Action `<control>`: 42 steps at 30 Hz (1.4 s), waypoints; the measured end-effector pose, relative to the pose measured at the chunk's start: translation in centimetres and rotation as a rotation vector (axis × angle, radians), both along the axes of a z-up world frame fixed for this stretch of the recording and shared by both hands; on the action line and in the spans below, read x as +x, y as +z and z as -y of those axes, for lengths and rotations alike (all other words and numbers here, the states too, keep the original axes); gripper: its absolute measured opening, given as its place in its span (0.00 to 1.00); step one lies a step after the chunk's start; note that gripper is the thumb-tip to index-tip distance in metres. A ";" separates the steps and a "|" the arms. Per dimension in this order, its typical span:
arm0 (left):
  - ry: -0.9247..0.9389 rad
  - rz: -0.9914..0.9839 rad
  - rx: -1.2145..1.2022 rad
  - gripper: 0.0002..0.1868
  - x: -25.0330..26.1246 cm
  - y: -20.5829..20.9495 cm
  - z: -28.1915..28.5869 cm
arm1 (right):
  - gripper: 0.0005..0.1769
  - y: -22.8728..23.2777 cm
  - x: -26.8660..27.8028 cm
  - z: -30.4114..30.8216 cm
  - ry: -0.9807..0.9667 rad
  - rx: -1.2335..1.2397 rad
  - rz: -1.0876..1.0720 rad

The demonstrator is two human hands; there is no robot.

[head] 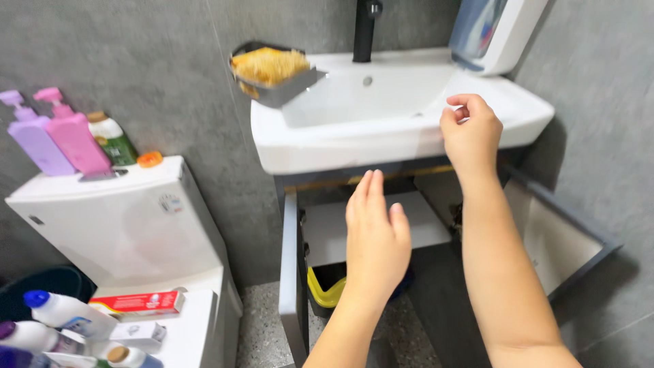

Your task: The person wipes the inside of the under-sink cabinet with a paper towel, places a gray mat on the shelf, and then restocks several cleaning bottles and a tube from the toilet tank into the cabinet.

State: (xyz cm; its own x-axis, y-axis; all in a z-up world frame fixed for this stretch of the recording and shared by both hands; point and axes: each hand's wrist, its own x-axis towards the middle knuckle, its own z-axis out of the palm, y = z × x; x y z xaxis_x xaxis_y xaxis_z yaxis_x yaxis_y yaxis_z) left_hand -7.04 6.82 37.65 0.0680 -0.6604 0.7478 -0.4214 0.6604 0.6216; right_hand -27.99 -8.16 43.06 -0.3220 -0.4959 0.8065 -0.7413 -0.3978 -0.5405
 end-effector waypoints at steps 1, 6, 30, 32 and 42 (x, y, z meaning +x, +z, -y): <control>0.005 -0.008 0.027 0.30 0.3 1.1 0.2 | 0.08 1.1 -1.0 0.6 -0.004 0.007 -0.065; 0.044 -0.007 0.092 0.28 1.4 6.5 1.5 | 0.13 4.2 -3.7 4.8 0.091 0.260 0.065; 0.475 0.428 0.382 0.15 1.5 10.4 17.0 | 0.47 1.2 -4.9 16.9 -0.205 1.368 -0.683; 0.482 0.453 0.415 0.14 1.4 10.6 16.9 | 0.48 1.7 -4.3 16.6 -0.280 1.407 -0.621; 0.507 0.472 0.425 0.15 1.4 10.3 17.2 | 0.33 -0.3 -6.4 18.3 -0.061 1.377 -0.442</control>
State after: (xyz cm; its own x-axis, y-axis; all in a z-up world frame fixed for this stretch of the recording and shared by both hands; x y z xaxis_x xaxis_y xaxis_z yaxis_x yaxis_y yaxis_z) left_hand -5.65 -10.39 47.98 0.1752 -0.8681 0.4645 -0.8864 0.0663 0.4582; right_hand -34.35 -26.48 42.72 -0.2263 -0.9406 -0.2531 -0.9424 0.2771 -0.1872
